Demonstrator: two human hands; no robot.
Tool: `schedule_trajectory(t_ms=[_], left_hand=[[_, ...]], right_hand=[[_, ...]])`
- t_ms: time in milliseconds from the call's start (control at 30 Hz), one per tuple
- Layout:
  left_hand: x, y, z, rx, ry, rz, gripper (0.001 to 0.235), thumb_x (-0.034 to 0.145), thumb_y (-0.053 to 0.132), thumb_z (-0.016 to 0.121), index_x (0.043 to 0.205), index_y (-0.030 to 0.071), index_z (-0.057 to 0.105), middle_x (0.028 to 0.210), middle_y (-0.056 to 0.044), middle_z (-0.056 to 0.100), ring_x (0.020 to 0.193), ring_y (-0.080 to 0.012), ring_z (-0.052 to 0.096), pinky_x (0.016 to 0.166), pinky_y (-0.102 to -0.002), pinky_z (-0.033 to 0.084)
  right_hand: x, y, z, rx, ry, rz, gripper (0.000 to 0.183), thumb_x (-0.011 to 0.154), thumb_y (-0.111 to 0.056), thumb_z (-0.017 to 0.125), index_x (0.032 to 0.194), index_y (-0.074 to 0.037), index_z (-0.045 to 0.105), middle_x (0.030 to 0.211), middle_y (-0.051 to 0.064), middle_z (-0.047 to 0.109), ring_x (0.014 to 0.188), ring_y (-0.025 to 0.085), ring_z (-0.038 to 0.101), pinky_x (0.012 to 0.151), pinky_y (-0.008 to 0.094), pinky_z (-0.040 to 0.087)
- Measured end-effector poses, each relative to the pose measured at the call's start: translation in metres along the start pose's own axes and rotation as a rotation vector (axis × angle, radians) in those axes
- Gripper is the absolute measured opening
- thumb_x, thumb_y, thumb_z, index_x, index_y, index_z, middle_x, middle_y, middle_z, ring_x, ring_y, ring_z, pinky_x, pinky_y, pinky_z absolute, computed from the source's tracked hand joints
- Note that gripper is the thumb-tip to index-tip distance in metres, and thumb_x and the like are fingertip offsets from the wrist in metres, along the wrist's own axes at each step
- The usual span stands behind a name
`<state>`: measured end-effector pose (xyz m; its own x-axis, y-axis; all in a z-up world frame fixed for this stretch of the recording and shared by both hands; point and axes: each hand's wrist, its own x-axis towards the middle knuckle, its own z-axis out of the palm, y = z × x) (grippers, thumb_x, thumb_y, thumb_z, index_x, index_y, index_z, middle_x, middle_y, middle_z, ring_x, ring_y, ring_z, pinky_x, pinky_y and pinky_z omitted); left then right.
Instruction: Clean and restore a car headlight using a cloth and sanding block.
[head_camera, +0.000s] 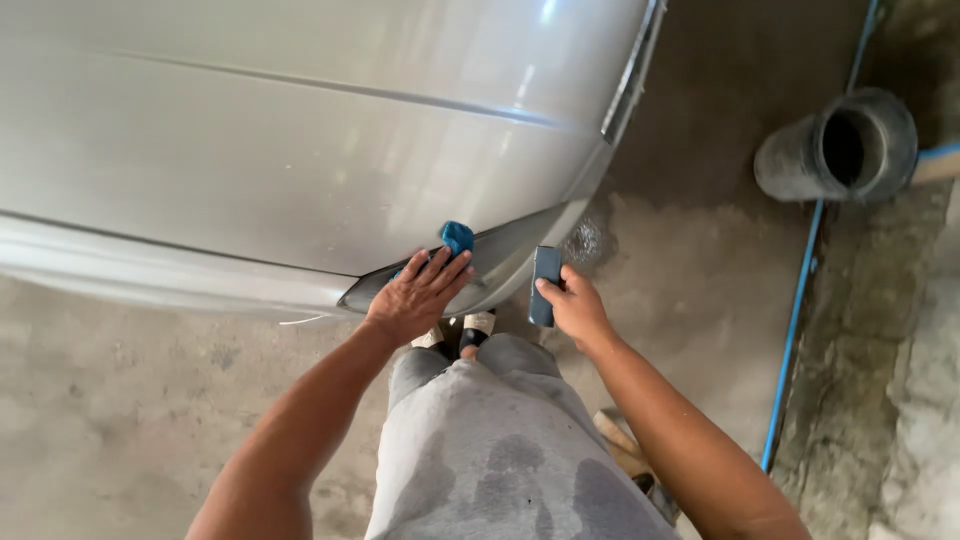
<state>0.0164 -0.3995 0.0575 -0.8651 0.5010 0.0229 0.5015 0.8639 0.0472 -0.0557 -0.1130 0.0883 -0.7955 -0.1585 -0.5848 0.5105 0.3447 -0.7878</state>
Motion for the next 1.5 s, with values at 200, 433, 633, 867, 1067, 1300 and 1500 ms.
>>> schedule_trajectory(t_ms=[200, 433, 633, 867, 1067, 1300, 1500], left_hand=[[0.046, 0.005, 0.002, 0.115, -0.008, 0.151, 0.066, 0.095, 0.035, 0.054, 0.156, 0.013, 0.042, 0.166, -0.008, 0.031, 0.150, -0.0285, 0.031, 0.123, -0.050, 0.016], [0.125, 0.019, 0.016, 0.150, -0.190, 0.310, 0.064, 0.096, 0.036, 0.047, 0.154, 0.010, 0.039, 0.166, -0.011, 0.029, 0.151, -0.0301, 0.028, 0.123, -0.051, 0.009], [0.186, 0.043, 0.063, 0.382, -0.315, 0.510, 0.063, 0.099, 0.033, 0.037, 0.154, 0.003, 0.037, 0.164, -0.016, 0.028, 0.150, -0.0372, 0.025, 0.121, -0.054, 0.006], [0.126, 0.047, 0.027, 0.510, -0.798, 0.969, 0.049, 0.100, 0.032, 0.052, 0.140, 0.006, 0.061, 0.154, -0.019, 0.048, 0.146, -0.0421, 0.036, 0.123, -0.060, 0.006], [0.131, -0.015, -0.038, 0.278, -0.690, 0.906, 0.052, 0.097, 0.024, 0.057, 0.146, 0.006, 0.052, 0.159, -0.015, 0.040, 0.150, -0.0362, 0.028, 0.125, -0.054, 0.003], [0.182, -0.062, -0.030, 0.048, -0.440, 0.463, 0.054, 0.105, 0.033, 0.040, 0.154, 0.012, 0.037, 0.166, -0.006, 0.026, 0.154, -0.0287, 0.016, 0.124, -0.055, 0.003], [0.225, -0.062, -0.015, -0.017, -0.340, 0.324, 0.052, 0.106, 0.035, 0.037, 0.153, 0.013, 0.043, 0.167, -0.006, 0.028, 0.155, -0.0296, 0.019, 0.124, -0.055, 0.006]], right_hand=[[-0.016, 0.032, -0.023, 0.058, 0.146, 0.098, 0.024, 0.093, -0.019, 0.067, 0.113, -0.007, 0.066, 0.094, 0.001, 0.069, 0.083, 0.012, 0.062, 0.074, 0.030, 0.052], [-0.038, 0.048, -0.038, 0.085, 0.226, 0.069, 0.020, 0.093, -0.014, 0.065, 0.110, -0.004, 0.065, 0.090, 0.004, 0.068, 0.080, 0.014, 0.063, 0.072, 0.032, 0.052], [-0.056, 0.090, -0.032, 0.256, 0.314, 0.103, 0.019, 0.094, -0.006, 0.061, 0.112, -0.001, 0.063, 0.089, 0.007, 0.065, 0.078, 0.015, 0.061, 0.069, 0.032, 0.052], [-0.074, 0.122, 0.016, 0.524, 0.520, 0.024, 0.031, 0.091, 0.002, 0.063, 0.121, -0.006, 0.057, 0.100, 0.004, 0.067, 0.089, 0.012, 0.063, 0.077, 0.028, 0.052], [-0.065, 0.141, 0.084, 0.632, 0.636, -0.032, 0.027, 0.091, 0.005, 0.067, 0.117, -0.001, 0.061, 0.102, 0.006, 0.068, 0.092, 0.014, 0.064, 0.080, 0.029, 0.053], [0.003, 0.149, 0.140, 0.619, 0.766, -0.094, 0.036, 0.090, 0.003, 0.071, 0.124, -0.004, 0.062, 0.104, 0.007, 0.070, 0.093, 0.016, 0.067, 0.082, 0.031, 0.056], [0.033, 0.037, 0.138, 0.038, 1.050, 0.010, 0.038, 0.088, -0.005, 0.074, 0.125, -0.007, 0.064, 0.110, 0.013, 0.071, 0.092, 0.025, 0.072, 0.081, 0.035, 0.057]])
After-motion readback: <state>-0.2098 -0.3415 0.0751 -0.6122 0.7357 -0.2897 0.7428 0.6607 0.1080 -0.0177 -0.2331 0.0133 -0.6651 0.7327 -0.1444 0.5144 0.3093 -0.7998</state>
